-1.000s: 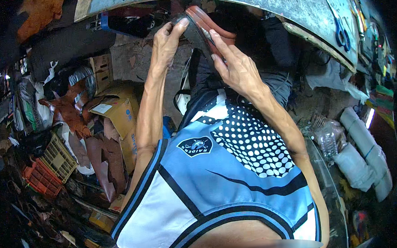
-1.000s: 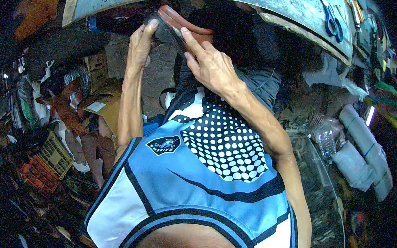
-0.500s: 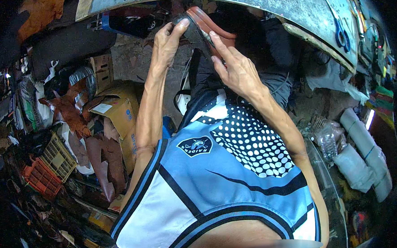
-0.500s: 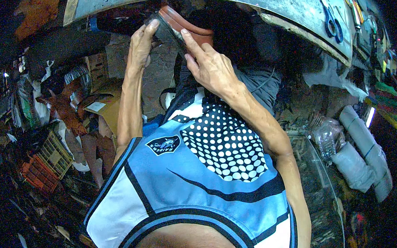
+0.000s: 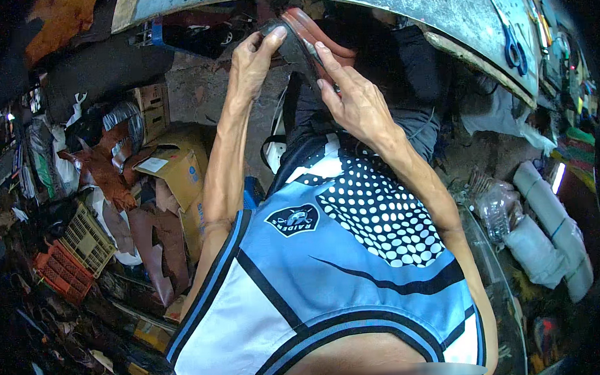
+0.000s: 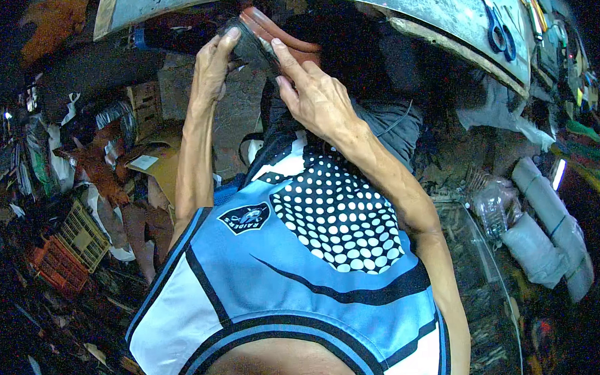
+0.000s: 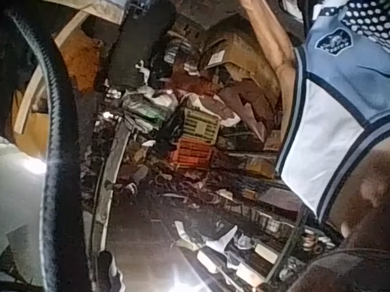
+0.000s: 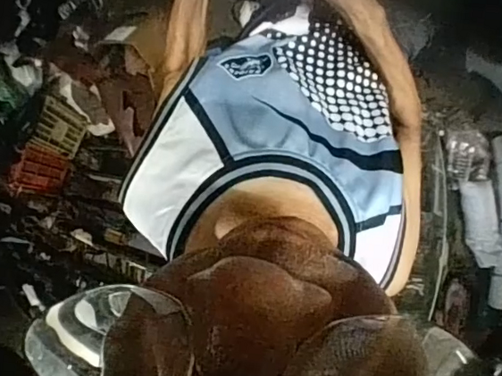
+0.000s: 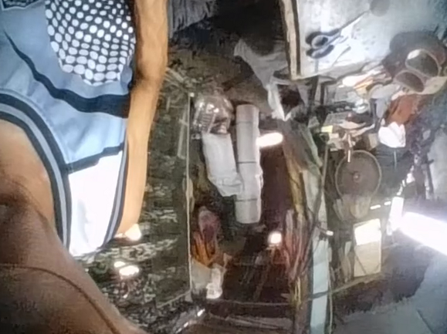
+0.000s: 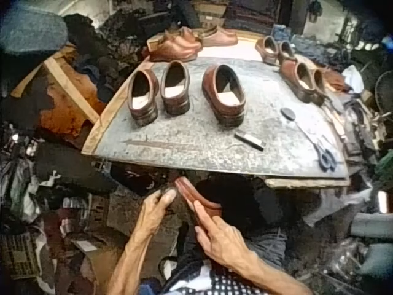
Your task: Trimming the edges of a shoe sole with a knife.
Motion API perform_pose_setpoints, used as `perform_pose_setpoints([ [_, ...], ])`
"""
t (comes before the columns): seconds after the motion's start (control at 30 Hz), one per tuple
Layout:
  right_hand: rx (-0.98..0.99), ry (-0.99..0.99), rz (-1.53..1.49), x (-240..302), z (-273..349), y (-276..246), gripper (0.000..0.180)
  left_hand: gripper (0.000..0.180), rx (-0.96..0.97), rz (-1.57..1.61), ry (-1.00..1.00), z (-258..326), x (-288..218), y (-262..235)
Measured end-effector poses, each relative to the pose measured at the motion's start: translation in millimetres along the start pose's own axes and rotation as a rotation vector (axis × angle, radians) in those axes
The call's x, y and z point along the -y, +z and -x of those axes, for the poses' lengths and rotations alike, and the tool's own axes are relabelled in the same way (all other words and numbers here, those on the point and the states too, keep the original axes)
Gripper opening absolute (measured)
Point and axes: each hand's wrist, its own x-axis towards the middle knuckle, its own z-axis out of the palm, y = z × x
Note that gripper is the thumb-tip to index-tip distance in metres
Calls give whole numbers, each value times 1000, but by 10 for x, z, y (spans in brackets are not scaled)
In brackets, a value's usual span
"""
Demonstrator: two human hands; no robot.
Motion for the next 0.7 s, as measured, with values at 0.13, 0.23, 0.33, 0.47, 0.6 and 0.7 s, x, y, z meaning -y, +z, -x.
perform_pose_setpoints([
  [0.13, 1, -12, -8, 1, -22, 15, 67, 58, 6, -21, -5, -26, 78, -44],
  [0.23, -14, -29, 2, 1, -29, 21, 67, 58, 2, 5, 23, -40, 120, -49],
  [0.33, 20, -8, 2, 12, -34, 3, 68, 60, 2, 2, 42, -51, 131, -54],
  [0.47, -1, -36, 8, 0, -56, 7, 69, 62, 4, -62, 18, -34, 60, -66],
  [0.6, -4, -28, 4, 23, -79, 1, 68, 65, 11, -48, 14, -15, 58, -66],
  [0.7, 70, 37, 23, 78, -97, -51, 68, 67, 3, -117, 14, 10, -16, -63],
])
